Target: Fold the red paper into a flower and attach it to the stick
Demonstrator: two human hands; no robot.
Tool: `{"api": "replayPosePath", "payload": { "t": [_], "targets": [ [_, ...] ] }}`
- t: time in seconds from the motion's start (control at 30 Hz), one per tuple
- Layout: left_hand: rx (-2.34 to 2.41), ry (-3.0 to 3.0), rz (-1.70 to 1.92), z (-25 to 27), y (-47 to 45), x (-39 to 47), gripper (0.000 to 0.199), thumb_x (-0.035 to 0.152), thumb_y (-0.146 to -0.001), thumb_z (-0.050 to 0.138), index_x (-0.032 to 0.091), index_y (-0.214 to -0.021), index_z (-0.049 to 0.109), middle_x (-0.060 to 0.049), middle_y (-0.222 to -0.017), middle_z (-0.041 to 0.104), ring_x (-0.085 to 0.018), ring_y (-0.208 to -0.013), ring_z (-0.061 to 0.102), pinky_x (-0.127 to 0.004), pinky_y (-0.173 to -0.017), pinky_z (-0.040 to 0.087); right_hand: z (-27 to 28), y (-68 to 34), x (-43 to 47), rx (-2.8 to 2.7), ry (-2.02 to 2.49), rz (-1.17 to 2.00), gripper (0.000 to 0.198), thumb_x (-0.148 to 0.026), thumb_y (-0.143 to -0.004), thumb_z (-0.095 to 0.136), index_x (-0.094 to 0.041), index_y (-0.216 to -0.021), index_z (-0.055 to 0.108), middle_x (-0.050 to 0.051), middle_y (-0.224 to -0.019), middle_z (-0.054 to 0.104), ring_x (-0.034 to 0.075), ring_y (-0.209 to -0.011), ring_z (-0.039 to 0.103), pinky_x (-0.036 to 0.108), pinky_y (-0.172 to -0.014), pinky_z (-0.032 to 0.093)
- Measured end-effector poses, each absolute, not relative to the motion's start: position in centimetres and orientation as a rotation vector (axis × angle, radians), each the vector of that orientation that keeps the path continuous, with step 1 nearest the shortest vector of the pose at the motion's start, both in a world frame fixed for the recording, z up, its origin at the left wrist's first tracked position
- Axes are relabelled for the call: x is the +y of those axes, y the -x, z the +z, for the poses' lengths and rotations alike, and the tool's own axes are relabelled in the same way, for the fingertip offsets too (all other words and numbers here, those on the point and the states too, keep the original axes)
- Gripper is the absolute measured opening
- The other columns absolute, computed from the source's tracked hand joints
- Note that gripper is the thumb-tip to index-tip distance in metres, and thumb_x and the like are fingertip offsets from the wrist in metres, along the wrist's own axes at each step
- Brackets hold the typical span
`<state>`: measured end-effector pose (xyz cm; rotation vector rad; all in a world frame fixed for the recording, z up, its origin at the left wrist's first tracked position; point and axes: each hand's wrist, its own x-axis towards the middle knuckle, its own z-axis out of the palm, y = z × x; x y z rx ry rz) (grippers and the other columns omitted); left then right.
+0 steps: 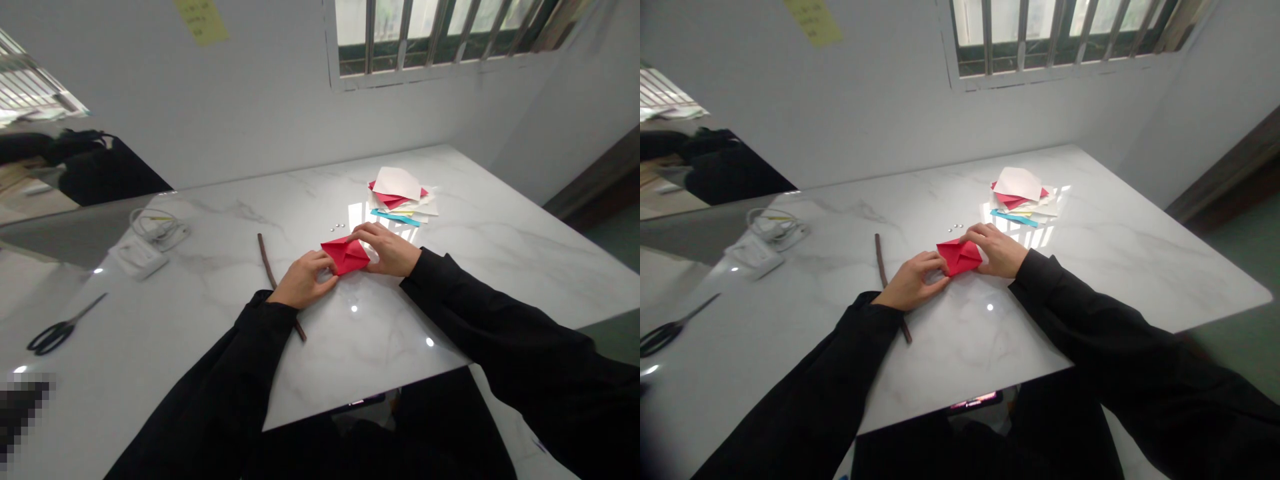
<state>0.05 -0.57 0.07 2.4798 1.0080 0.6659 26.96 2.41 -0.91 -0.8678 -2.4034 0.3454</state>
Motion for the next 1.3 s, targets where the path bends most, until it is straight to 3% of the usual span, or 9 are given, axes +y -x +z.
{"api": "replayPosePath", "payload": {
  "t": [0.07, 0.13, 0.37, 0.5, 0.63, 0.8, 1.1, 1.3],
  "targets": [
    [0.991, -2.491, 0.659, 0.2, -0.1, -0.6, 0.005, 0.018, -0.089, 0.068, 0.023, -0.087, 0.066, -0.004, -0.099, 0.072, -0.023, -0.095, 0.066, -0.04, -0.088, 0.052, -1.3, -26.9, 2.5, -2.42, 0.818, 0.362, 0.073, -0.016, -0.077, 0.078, -0.02, -0.146, 0.054, 0.018, -0.152, 0.055, 0.035, -0.14, 0.052, 0.055, -0.117, 0.045],
    [0.984, -2.5, 0.653, 0.2, -0.2, -0.6, 0.006, 0.018, -0.088, 0.069, 0.023, -0.089, 0.066, -0.004, -0.098, 0.072, -0.023, -0.095, 0.065, -0.04, -0.088, 0.052, -1.8, -26.8, 2.6, -2.441, 0.783, 0.41, 0.078, -0.014, -0.078, 0.075, -0.024, -0.151, 0.05, 0.014, -0.156, 0.055, 0.032, -0.144, 0.051, 0.056, -0.122, 0.041],
    [1.061, -2.493, 0.672, -0.1, -0.3, -0.7, 0.05, 0.021, -0.085, 0.075, 0.026, -0.133, 0.061, -0.005, -0.111, 0.073, -0.023, -0.094, 0.066, -0.042, -0.091, 0.056, -1.9, -26.5, 2.4, -2.488, 0.809, 0.524, 0.055, -0.013, -0.083, 0.072, -0.023, -0.137, 0.067, 0.01, -0.139, 0.071, 0.029, -0.136, 0.062, 0.053, -0.12, 0.046],
    [1.029, -2.502, 0.667, -0.1, -0.6, -0.8, 0.067, 0.021, -0.087, 0.073, 0.031, -0.15, 0.052, -0.008, -0.131, 0.068, -0.026, -0.114, 0.065, -0.047, -0.103, 0.055, -1.7, -26.5, 2.4, -2.506, 0.784, 0.528, 0.045, -0.011, -0.083, 0.07, -0.018, -0.127, 0.073, 0.012, -0.141, 0.071, 0.027, -0.132, 0.065, 0.045, -0.119, 0.048],
    [1.047, -2.492, 0.669, -0.1, -0.9, -0.9, 0.069, 0.016, -0.086, 0.069, 0.031, -0.151, 0.052, -0.009, -0.132, 0.062, -0.028, -0.124, 0.062, -0.048, -0.109, 0.053, -1.6, -26.4, 2.4, -2.488, 0.771, 0.524, 0.047, -0.006, -0.079, 0.068, -0.018, -0.124, 0.075, 0.011, -0.138, 0.072, 0.027, -0.13, 0.066, 0.045, -0.116, 0.05],
    [1.043, -2.546, 0.664, -0.5, -1.0, -0.7, 0.075, 0.015, -0.085, 0.069, 0.027, -0.155, 0.047, -0.011, -0.153, 0.054, -0.031, -0.139, 0.053, -0.053, -0.121, 0.043, -1.6, -26.4, 2.4, -2.487, 0.715, 0.539, 0.047, -0.005, -0.079, 0.066, -0.02, -0.123, 0.074, 0.01, -0.135, 0.074, 0.026, -0.131, 0.066, 0.046, -0.116, 0.051],
    [1.07, -2.568, 0.557, -1.0, -0.9, -0.4, 0.068, 0.019, -0.088, 0.071, 0.028, -0.153, 0.053, -0.007, -0.151, 0.063, -0.031, -0.134, 0.054, -0.055, -0.117, 0.045, -1.2, -26.3, 1.9, -2.452, 0.779, 0.602, 0.05, -0.006, -0.08, 0.064, -0.02, -0.127, 0.067, 0.009, -0.131, 0.074, 0.024, -0.122, 0.068, 0.04, -0.109, 0.053],
    [1.092, -2.572, 0.528, -0.9, -0.9, -0.3, 0.062, 0.023, -0.089, 0.072, 0.03, -0.149, 0.059, -0.004, -0.152, 0.063, -0.031, -0.136, 0.052, -0.056, -0.119, 0.041, -0.7, -26.4, 2.2, -2.479, 0.789, 0.594, 0.033, -0.01, -0.083, 0.07, -0.019, -0.115, 0.069, 0.009, -0.118, 0.076, 0.025, -0.11, 0.069, 0.042, -0.102, 0.052]
  ]
}}
